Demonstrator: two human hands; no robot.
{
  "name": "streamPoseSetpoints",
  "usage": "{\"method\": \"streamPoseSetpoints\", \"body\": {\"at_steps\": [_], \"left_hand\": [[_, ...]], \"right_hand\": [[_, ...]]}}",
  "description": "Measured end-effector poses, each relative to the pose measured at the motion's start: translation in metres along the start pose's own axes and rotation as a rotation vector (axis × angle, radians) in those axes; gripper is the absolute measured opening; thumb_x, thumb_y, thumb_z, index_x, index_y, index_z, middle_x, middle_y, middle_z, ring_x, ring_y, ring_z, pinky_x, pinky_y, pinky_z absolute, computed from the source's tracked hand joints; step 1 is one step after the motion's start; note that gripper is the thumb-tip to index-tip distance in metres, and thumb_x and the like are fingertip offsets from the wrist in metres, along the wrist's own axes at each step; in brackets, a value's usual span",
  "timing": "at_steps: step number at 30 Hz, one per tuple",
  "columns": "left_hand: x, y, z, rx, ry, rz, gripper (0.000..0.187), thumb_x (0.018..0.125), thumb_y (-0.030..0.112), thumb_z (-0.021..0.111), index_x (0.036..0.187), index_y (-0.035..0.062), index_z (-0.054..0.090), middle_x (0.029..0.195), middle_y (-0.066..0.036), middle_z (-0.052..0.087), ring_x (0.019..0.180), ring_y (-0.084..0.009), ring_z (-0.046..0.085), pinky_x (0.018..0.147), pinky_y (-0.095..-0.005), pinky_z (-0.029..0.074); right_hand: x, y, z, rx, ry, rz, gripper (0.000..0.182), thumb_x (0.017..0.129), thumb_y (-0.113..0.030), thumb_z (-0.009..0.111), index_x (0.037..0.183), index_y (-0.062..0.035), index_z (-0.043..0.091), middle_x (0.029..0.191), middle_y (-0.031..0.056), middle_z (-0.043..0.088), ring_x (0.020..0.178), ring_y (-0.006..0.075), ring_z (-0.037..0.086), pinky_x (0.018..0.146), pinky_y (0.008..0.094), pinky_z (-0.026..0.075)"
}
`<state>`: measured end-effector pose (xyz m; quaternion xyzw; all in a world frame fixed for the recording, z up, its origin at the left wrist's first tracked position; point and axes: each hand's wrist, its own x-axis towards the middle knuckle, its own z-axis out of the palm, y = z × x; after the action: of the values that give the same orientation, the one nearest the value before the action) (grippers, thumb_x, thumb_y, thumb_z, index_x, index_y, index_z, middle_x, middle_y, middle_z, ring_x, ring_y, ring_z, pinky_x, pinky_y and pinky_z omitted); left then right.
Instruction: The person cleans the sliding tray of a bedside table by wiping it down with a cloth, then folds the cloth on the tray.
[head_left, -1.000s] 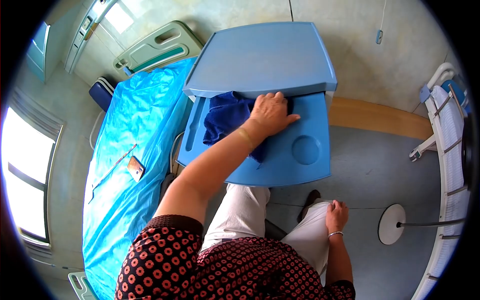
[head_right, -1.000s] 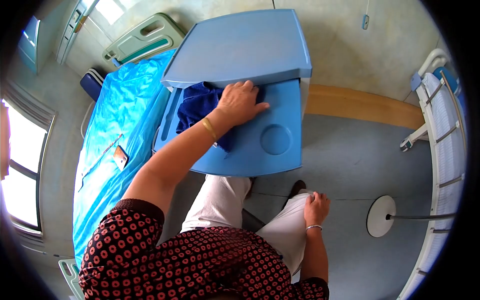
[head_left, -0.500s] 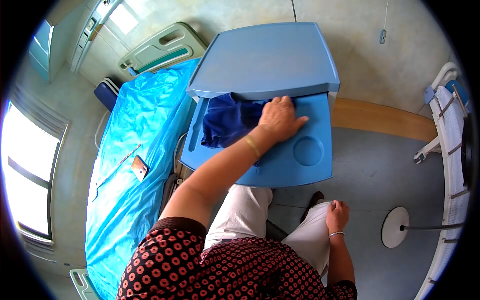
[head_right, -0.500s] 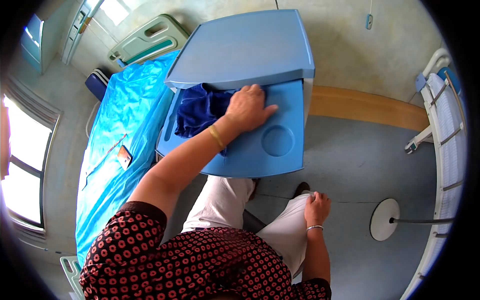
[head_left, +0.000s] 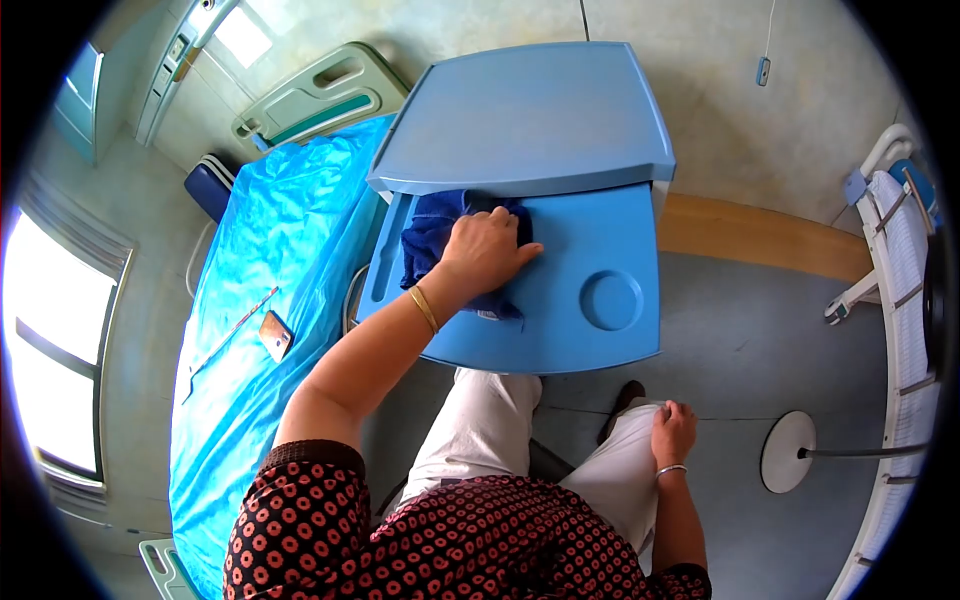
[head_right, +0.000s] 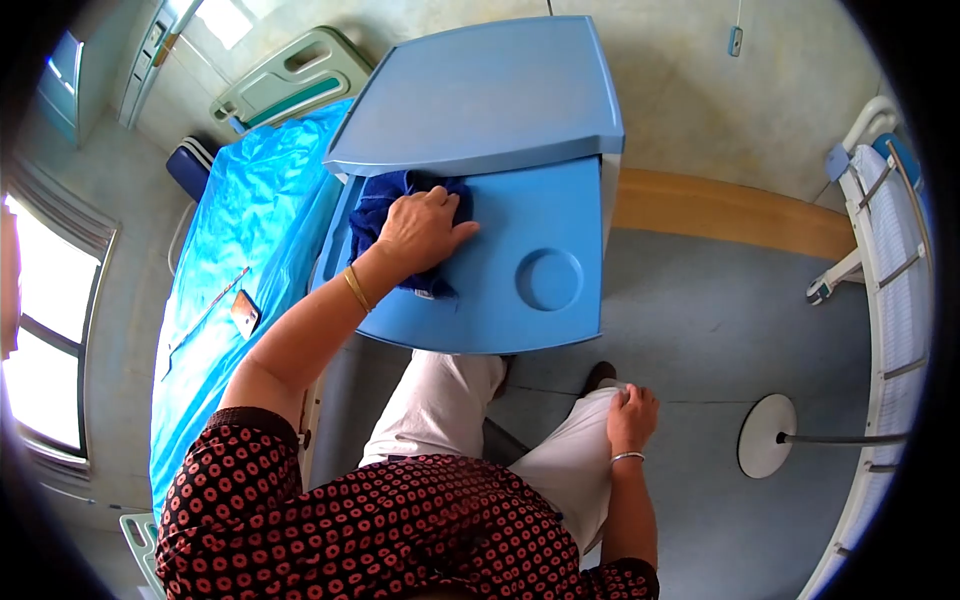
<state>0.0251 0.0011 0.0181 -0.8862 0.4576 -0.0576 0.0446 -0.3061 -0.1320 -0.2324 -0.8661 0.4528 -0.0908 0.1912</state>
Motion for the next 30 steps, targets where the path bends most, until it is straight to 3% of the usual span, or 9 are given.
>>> {"method": "streamPoseSetpoints", "body": {"at_steps": [6,8,11,21,30], "left_hand": [[0.025,0.037,0.006,-0.144,0.057,-0.034,0.051,0.083,0.045,0.056,0.095,-0.0035,0.061,0.098,-0.018,0.057,0.096,-0.032,0.056,0.085,-0.0416,0.045],[0.041,0.056,0.009,-0.197,0.142,0.064,0.052,0.084,0.047,0.055,0.096,-0.0031,0.061,0.1,-0.017,0.057,0.097,-0.032,0.056,0.086,-0.0415,0.044],[0.062,0.073,0.008,-0.16,0.099,0.083,0.054,0.084,0.049,0.053,0.098,-0.0021,0.062,0.1,-0.017,0.057,0.098,-0.032,0.056,0.086,-0.0412,0.044],[-0.008,0.003,0.002,-0.103,0.077,0.205,0.049,0.086,0.046,0.053,0.102,0.0008,0.062,0.098,-0.015,0.059,0.094,-0.0285,0.059,0.08,-0.0383,0.047],[0.039,0.036,0.008,-0.173,0.101,0.119,0.048,0.084,0.044,0.056,0.093,-0.003,0.059,0.097,-0.017,0.058,0.094,-0.0326,0.058,0.081,-0.0413,0.047]], "right_hand": [[0.004,-0.005,0.0,-0.031,-0.004,0.005,0.025,0.084,-0.025,0.05,0.095,-0.008,0.065,0.1,0.011,0.059,0.095,0.032,0.053,0.083,0.0405,0.045],[0.003,-0.007,-0.002,-0.049,-0.009,0.016,0.025,0.084,-0.025,0.05,0.094,-0.0081,0.065,0.1,0.0108,0.059,0.095,0.032,0.053,0.083,0.0405,0.046],[0.004,-0.005,-0.002,-0.049,-0.017,0.016,0.029,0.083,-0.027,0.05,0.097,-0.0073,0.066,0.1,0.0126,0.059,0.095,0.0316,0.053,0.083,0.04,0.045],[0.0,0.003,0.002,-0.008,0.02,0.005,0.026,0.084,-0.025,0.051,0.095,-0.0071,0.065,0.1,0.0122,0.059,0.093,0.0319,0.053,0.082,0.0407,0.045],[0.003,-0.006,-0.001,-0.05,-0.01,0.006,0.027,0.084,-0.026,0.049,0.095,-0.0069,0.065,0.1,0.0118,0.06,0.093,0.0322,0.053,0.082,0.0407,0.046]]}}
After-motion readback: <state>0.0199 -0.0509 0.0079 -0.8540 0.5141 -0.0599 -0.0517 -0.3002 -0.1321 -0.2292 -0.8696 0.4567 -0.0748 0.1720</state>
